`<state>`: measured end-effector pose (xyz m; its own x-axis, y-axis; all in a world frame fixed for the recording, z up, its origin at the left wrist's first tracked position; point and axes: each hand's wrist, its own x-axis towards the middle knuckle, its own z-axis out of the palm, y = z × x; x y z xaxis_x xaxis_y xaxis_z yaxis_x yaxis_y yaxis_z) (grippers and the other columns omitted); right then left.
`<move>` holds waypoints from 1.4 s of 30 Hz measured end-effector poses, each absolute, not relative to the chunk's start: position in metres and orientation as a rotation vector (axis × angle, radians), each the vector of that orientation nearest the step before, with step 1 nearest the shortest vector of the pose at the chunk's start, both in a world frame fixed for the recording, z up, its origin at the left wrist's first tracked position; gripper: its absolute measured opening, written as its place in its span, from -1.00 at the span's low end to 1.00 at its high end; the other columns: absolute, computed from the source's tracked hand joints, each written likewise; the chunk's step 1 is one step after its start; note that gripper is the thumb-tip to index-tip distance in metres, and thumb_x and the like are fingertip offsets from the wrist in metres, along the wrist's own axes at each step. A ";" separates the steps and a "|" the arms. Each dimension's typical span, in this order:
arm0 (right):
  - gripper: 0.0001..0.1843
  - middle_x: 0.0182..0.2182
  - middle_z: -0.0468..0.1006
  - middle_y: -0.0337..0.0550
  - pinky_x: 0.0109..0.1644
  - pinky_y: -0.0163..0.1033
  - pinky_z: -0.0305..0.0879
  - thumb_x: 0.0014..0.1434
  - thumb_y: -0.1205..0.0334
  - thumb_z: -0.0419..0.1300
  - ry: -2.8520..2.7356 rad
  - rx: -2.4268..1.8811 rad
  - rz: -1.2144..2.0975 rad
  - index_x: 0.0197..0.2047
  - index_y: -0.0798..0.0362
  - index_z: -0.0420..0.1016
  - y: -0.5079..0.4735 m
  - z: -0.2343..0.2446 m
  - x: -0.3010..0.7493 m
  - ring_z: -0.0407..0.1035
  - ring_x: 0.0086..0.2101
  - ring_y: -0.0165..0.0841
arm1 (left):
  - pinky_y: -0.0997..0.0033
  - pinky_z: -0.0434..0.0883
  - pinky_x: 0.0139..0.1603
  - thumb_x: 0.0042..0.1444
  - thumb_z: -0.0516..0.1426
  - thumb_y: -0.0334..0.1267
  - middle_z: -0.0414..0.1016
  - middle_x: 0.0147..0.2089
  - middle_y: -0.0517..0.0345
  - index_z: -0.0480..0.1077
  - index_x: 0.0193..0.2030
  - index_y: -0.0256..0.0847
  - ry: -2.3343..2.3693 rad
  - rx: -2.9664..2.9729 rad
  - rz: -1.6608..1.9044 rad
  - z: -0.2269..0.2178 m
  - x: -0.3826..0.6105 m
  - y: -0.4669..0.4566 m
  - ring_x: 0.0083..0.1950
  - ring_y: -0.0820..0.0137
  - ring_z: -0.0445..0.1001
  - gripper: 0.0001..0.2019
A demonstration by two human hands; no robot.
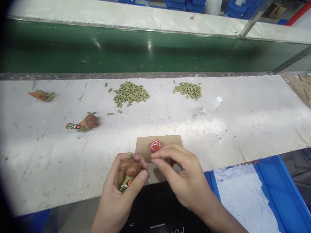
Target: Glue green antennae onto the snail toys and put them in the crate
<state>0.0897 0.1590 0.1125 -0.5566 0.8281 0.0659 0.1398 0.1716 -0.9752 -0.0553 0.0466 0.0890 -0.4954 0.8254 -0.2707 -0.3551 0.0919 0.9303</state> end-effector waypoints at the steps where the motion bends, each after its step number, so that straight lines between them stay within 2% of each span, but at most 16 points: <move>1: -0.83 -0.09 0.77 -0.24 -0.08 -0.26 0.62 0.52 0.29 0.39 -1.870 -0.921 1.353 0.01 -0.20 0.80 0.163 0.113 0.089 0.66 -0.11 -0.33 | 0.59 0.55 0.05 0.43 0.41 -0.09 0.58 -0.06 0.25 0.52 0.04 0.03 1.402 0.464 1.571 0.090 -0.055 0.045 -0.02 0.43 0.59 -0.80; 4: -0.83 -0.07 0.77 -0.19 -0.05 -0.21 0.64 0.56 0.32 0.33 -1.997 -0.951 1.239 0.00 -0.11 0.78 0.175 0.115 0.087 0.66 -0.10 -0.30 | 0.58 0.48 0.10 0.46 0.37 0.02 0.52 -0.03 0.22 0.55 0.07 0.05 1.346 0.396 1.537 0.093 -0.056 0.041 0.01 0.40 0.51 -0.79; 8: -0.82 -0.08 0.73 -0.15 -0.05 -0.20 0.63 0.60 0.35 0.27 -2.160 -0.895 1.098 0.03 -0.04 0.73 0.181 0.117 0.082 0.66 -0.11 -0.29 | 0.51 0.47 0.07 0.44 0.38 0.06 0.49 -0.04 0.18 0.57 0.09 0.03 1.388 0.402 1.506 0.094 -0.061 0.038 -0.01 0.35 0.45 -0.74; 13: -0.79 -0.08 0.67 -0.09 -0.10 -0.17 0.62 0.62 0.38 0.20 -2.310 -0.832 0.939 -0.02 0.00 0.67 0.182 0.116 0.080 0.65 -0.11 -0.26 | 0.50 0.56 0.07 0.50 0.32 0.02 0.54 -0.08 0.16 0.58 0.12 0.02 1.356 0.578 1.454 0.083 -0.071 0.034 0.00 0.35 0.55 -0.78; 17: -0.77 -0.09 0.66 -0.15 -0.06 -0.24 0.61 0.59 0.44 0.21 -2.312 -0.825 0.931 -0.01 -0.03 0.66 0.182 0.117 0.081 0.64 -0.13 -0.34 | 0.58 0.61 0.04 0.52 0.31 -0.02 0.62 0.00 0.21 0.52 0.14 0.10 1.369 0.594 1.441 0.081 -0.071 0.033 -0.01 0.43 0.64 -0.83; 24: -0.80 -0.11 0.65 -0.18 -0.05 -0.25 0.60 0.58 0.43 0.21 -2.299 -0.864 0.947 -0.04 0.00 0.63 0.178 0.117 0.083 0.58 -0.20 -0.38 | 0.67 0.62 0.01 0.42 0.41 -0.03 0.69 -0.10 0.22 0.59 0.05 0.03 1.369 0.564 1.488 0.089 -0.067 0.039 -0.06 0.46 0.70 -0.80; 29: -0.84 -0.06 0.72 -0.22 -0.11 -0.30 0.62 0.57 0.32 0.30 -2.003 -0.941 1.221 0.01 -0.12 0.72 0.169 0.120 0.084 0.64 -0.11 -0.34 | 0.72 0.61 0.05 0.44 0.41 -0.12 0.73 -0.03 0.27 0.63 0.08 0.10 1.320 0.546 1.490 0.090 -0.067 0.042 0.00 0.48 0.73 -0.86; 33: -0.87 -0.07 0.73 -0.23 -0.13 -0.38 0.66 0.56 0.23 0.35 -1.732 -0.938 1.542 -0.02 -0.17 0.76 0.160 0.119 0.085 0.67 -0.16 -0.38 | 0.80 0.57 0.06 0.42 0.42 -0.21 0.74 -0.04 0.35 0.67 0.05 0.15 1.249 0.579 1.519 0.093 -0.067 0.046 0.00 0.55 0.71 -0.85; 37: -0.90 -0.10 0.74 -0.24 0.01 -0.38 0.64 0.55 0.18 0.38 -1.682 -0.934 1.606 -0.01 -0.20 0.78 0.155 0.113 0.087 0.69 -0.07 -0.36 | 0.86 0.55 0.03 0.40 0.43 -0.22 0.73 -0.06 0.38 0.68 0.04 0.16 1.246 0.579 1.526 0.094 -0.067 0.048 -0.01 0.58 0.70 -0.84; 42: -0.91 -0.11 0.74 -0.26 -0.02 -0.35 0.61 0.55 0.17 0.39 -1.698 -0.944 1.612 -0.02 -0.21 0.78 0.154 0.110 0.090 0.68 -0.09 -0.35 | 0.85 0.56 0.03 0.38 0.44 -0.25 0.72 -0.09 0.37 0.68 0.03 0.15 1.244 0.597 1.505 0.093 -0.067 0.047 -0.04 0.58 0.71 -0.83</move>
